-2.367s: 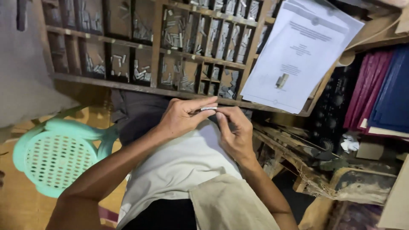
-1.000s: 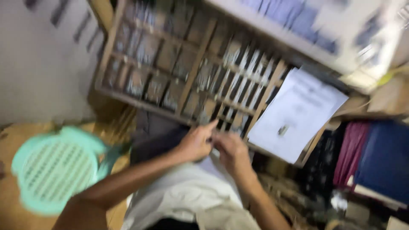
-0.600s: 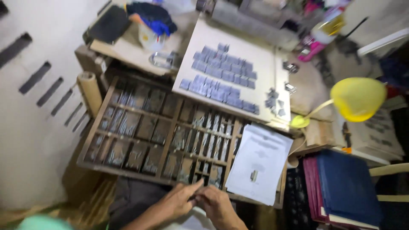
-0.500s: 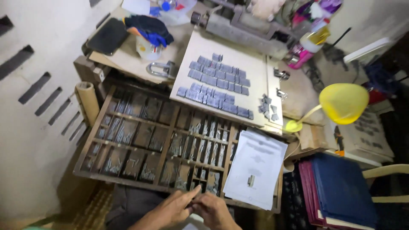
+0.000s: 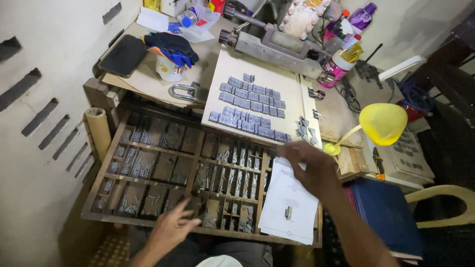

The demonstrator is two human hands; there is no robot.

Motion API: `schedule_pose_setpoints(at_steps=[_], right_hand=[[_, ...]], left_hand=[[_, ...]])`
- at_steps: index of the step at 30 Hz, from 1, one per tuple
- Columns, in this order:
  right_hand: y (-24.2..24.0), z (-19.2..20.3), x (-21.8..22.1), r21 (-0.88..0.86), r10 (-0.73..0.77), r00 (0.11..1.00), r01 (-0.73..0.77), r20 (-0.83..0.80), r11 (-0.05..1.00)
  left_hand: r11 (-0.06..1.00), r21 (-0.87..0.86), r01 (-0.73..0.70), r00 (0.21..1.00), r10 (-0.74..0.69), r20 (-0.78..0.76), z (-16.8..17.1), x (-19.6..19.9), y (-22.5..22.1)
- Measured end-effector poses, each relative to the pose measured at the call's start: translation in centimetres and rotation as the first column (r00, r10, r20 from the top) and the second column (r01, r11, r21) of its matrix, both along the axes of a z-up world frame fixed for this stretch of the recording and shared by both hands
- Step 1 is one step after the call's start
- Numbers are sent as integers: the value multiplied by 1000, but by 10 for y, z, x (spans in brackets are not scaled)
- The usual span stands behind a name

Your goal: Manually selecting and arranging metal type characters from a wooden case for letterpress printing.

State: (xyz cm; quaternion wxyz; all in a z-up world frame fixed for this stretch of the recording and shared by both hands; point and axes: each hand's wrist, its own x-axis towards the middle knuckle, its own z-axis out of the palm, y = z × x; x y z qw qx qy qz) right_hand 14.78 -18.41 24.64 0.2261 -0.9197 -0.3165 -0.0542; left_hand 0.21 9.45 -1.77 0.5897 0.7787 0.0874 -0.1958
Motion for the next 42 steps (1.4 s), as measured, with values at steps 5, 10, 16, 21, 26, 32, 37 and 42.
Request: schedule_pose_setpoints(at_steps=[5,10,16,21,26,32,37,42], right_hand=[[54,37,135,-13,137,846,-152,515,988],[80,27,203,-153,197,838,-137,510,979],[89,33,191,-251,132,945,-55,298,967],[86,36,188,-258,120,969,-62,215,964],[84,40,188,-256,167,974,-124,152,959],[98,62,171,-169,-339,935,319,-106,933],[117,64,167,-172,-401,902,375,-158,911],[118,57,167,-173,-410,901,386,-139,906]], left_hand=[[934,281,-222,975,215,56,-56,9,32],[921,256,-294,954,265,141,-103,8,46],[896,244,-371,929,360,90,-86,5,43],[877,210,-432,902,418,109,-90,1,40],[893,214,-397,914,364,178,-84,0,42],[911,181,-372,928,369,48,-67,1,43],[895,174,-412,910,415,18,-65,5,42],[894,207,-397,915,403,10,-65,5,42]])
